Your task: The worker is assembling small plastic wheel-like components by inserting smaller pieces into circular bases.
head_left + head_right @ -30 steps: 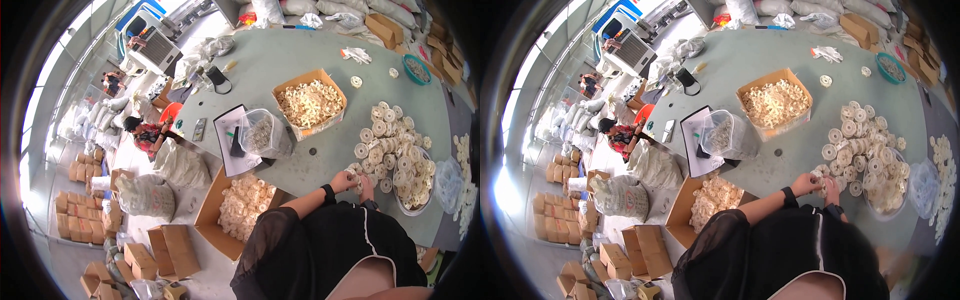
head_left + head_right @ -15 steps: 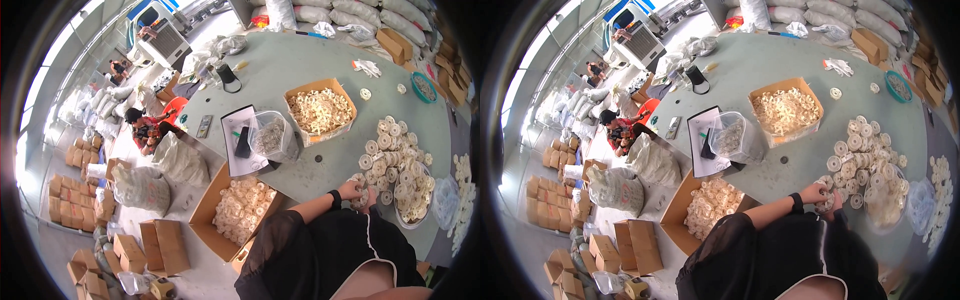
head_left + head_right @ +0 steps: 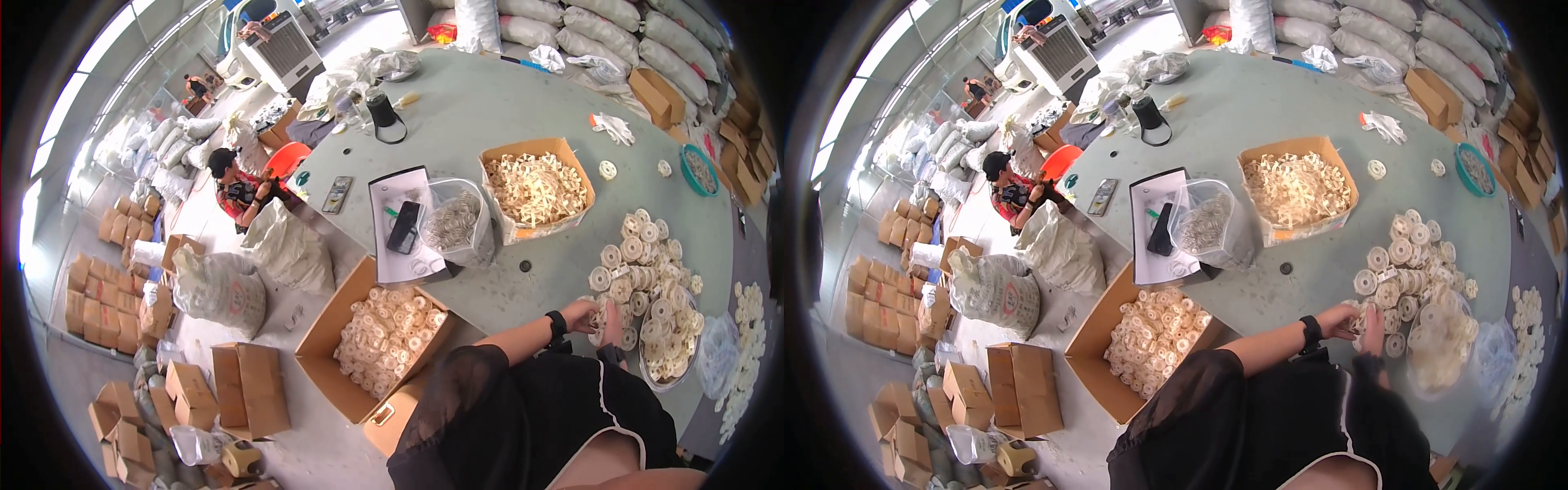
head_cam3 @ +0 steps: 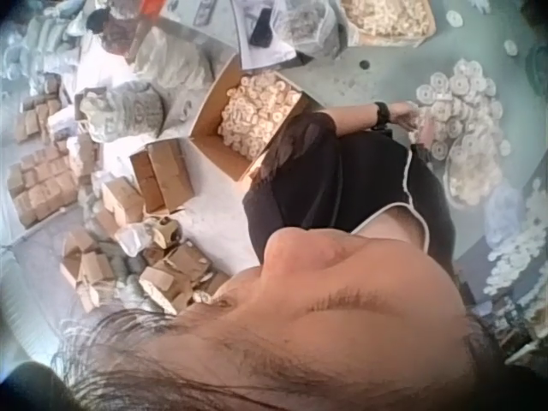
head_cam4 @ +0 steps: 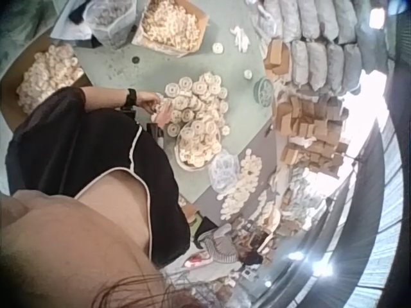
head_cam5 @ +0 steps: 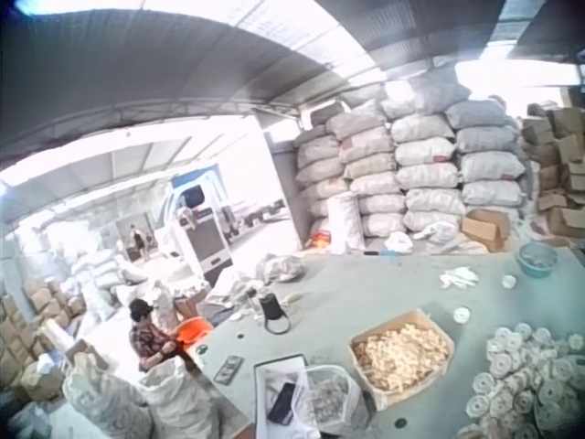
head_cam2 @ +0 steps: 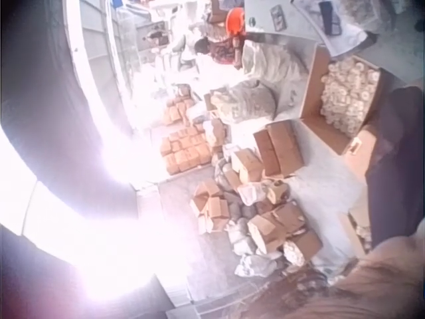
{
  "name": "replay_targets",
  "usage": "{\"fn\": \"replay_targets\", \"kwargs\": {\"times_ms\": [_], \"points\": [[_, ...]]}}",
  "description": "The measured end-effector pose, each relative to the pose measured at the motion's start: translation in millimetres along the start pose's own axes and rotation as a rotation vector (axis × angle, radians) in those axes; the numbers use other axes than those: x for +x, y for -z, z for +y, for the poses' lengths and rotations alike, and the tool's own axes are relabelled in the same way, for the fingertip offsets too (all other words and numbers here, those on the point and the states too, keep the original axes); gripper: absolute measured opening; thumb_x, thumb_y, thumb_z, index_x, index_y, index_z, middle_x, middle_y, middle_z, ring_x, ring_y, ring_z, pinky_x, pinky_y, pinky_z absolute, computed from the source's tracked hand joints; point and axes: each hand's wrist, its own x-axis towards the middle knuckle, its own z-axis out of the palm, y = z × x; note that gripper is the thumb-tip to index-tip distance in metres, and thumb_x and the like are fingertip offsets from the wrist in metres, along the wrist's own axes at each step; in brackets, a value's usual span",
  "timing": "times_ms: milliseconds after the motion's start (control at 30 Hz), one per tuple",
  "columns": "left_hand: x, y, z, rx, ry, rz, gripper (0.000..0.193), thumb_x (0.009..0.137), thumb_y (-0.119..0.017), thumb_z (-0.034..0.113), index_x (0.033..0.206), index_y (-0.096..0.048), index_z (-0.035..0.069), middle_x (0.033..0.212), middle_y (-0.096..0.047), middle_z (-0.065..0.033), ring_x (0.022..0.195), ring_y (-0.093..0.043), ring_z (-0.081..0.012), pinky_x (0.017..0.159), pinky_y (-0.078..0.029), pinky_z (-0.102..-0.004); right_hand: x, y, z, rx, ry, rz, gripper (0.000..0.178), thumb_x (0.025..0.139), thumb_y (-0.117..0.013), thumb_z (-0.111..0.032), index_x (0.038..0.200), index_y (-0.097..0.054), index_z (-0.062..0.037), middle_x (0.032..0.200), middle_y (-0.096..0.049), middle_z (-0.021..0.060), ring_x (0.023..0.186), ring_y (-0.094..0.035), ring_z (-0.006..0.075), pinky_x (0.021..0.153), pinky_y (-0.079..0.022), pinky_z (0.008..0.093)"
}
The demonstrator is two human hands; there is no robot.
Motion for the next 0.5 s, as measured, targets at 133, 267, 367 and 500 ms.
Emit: {"fn": "replay_targets", "kwargs": {"times_ms": [133,267,367,500], "points": [[0.5,4.0,-4.6,-0.212,-0.126,-0.146,0.022,0.076,-0.051,0.012,0.098,-0.045,0.012,0.088,-0.052,-0.0013,0.077,-0.054,-0.0131,0.07,-0.049,-0.0352,-11.4,-16.5,-33.4,-0.115,0.059,0.002,0.031,0.083,-0.046,-0.017,0.107,-0.045,0.0016,0.101,-0.05,0.0133,0.093,-0.047,0.0217,0.083,-0.037,0.0319],[-10.1,5.2,-1.2,-0.257,-0.138,-0.203,0.025,0.078,-0.052,0.011,0.101,-0.044,0.012,0.093,-0.051,-0.0013,0.077,-0.053,-0.0128,0.074,-0.047,-0.0331,-17.0,-19.6,-42.0,-0.404,0.344,0.045,0.03,0.082,-0.047,-0.011,0.109,-0.045,0.0013,0.102,-0.05,0.0122,0.093,-0.047,0.0201,0.083,-0.036,0.0306],[-17.9,2.0,1.4,-0.3,-0.156,-0.175,0.026,0.078,-0.054,0.014,0.102,-0.045,0.011,0.089,-0.052,-0.0004,0.072,-0.054,-0.0119,0.067,-0.047,-0.0285,-23.0,-20.3,-53.9,-0.559,0.371,0.051,0.031,0.082,-0.047,-0.011,0.11,-0.045,0.001,0.105,-0.049,0.0123,0.096,-0.047,0.0197,0.085,-0.036,0.0296],[-7.2,19.3,-7.4,-0.307,-0.2,-0.279,0.026,0.078,-0.056,0.017,0.102,-0.045,0.012,0.085,-0.054,0.0007,0.072,-0.055,-0.0109,0.058,-0.044,-0.0252,-27.3,-18.4,-53.7,-0.301,0.161,-0.044,0.03,0.083,-0.045,-0.015,0.108,-0.046,0.0015,0.105,-0.05,0.012,0.097,-0.048,0.02,0.085,-0.036,0.0294]]}}
